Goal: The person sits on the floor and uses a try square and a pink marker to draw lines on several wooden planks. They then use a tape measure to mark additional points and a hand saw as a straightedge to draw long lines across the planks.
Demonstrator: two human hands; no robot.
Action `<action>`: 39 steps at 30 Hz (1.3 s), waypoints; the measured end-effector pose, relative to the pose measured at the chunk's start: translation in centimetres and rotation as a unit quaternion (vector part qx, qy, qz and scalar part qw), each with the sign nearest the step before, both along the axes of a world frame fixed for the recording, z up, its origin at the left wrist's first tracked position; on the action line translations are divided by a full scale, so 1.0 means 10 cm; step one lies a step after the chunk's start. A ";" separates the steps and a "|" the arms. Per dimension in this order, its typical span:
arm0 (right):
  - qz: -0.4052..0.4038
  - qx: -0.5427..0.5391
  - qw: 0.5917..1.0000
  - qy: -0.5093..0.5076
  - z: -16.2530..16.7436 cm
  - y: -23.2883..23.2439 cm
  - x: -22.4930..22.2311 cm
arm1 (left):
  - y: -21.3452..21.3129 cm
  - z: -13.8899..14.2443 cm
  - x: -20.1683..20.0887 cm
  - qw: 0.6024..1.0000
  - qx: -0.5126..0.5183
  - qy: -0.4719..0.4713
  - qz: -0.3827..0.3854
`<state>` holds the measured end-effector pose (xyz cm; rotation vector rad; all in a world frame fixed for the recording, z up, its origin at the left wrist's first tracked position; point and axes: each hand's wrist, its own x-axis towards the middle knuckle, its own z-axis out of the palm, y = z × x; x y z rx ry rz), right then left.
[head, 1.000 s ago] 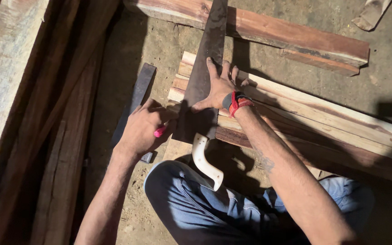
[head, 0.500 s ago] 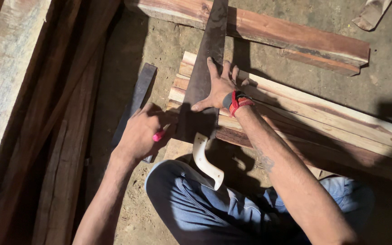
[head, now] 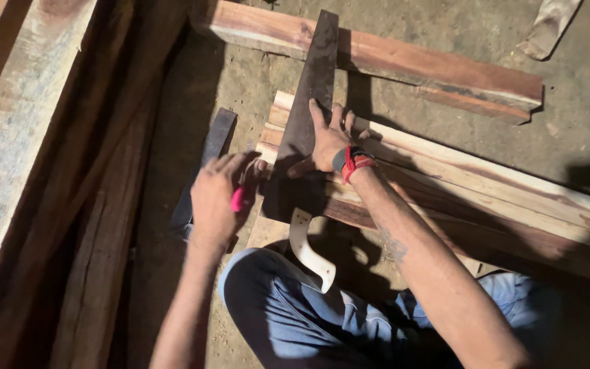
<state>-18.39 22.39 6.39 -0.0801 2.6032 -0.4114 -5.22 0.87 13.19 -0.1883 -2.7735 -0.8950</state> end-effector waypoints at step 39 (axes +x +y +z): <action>0.015 -0.059 0.991 0.120 -0.14 0.14 0.04 | 0.65 -0.81 0.53 0.915 0.210 -0.121 0.322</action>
